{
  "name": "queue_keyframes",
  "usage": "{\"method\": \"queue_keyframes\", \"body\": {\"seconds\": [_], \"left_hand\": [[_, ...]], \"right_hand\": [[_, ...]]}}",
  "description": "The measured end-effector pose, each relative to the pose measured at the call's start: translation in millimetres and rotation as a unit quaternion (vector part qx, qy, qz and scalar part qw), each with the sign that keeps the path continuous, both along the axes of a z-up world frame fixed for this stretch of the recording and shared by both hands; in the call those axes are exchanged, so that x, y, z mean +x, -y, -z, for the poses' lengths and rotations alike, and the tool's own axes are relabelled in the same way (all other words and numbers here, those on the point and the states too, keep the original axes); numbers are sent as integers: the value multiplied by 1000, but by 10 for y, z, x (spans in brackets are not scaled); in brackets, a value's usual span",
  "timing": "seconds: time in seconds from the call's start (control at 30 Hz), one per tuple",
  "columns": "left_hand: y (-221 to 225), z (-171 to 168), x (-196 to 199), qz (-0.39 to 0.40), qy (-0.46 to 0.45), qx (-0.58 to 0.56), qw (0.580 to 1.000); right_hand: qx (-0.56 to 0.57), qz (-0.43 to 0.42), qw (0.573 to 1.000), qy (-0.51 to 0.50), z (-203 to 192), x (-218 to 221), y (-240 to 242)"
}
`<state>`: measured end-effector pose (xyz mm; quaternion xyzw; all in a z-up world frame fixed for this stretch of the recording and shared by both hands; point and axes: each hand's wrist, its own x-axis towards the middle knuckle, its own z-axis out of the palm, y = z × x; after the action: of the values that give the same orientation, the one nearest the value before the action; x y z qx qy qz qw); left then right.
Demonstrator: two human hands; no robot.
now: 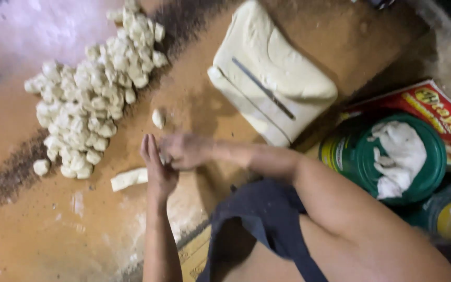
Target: The person is portioning a large mass of dough into small, uniform balls by rapidly tearing them from a long strip and piling them up on a floured table.
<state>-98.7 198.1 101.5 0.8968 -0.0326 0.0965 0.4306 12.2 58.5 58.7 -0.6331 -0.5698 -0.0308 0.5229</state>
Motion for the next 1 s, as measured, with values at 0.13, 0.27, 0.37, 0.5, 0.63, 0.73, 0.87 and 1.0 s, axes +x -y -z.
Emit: {"method": "queue_keyframes", "body": {"seconds": [0.13,0.27,0.37,0.5,0.63,0.73,0.87,1.0], "left_hand": [[-151,452,270,31,140,-4,990],[53,1219,165,-72,33,-106,991],[421,561,32,-5,-34,-21,999],[254,352,104,-20,52,-246,968],[92,415,583,-244,-74,-592,765],[-36,625,239,-59,54,-42,996],[112,1488,261,-140,-3,-118,983],[367,668,7,3,-35,20,999]], "right_hand": [[67,45,997,-5,-413,-4,32],[-2,176,984,30,208,148,144],[-213,214,951,-70,1089,504,265],[-407,183,890,-92,406,399,336],[-65,129,986,88,68,323,-6],[-41,32,996,77,-89,129,51],[-61,151,987,6,642,278,4],[-262,243,933,43,1081,518,197]]}}
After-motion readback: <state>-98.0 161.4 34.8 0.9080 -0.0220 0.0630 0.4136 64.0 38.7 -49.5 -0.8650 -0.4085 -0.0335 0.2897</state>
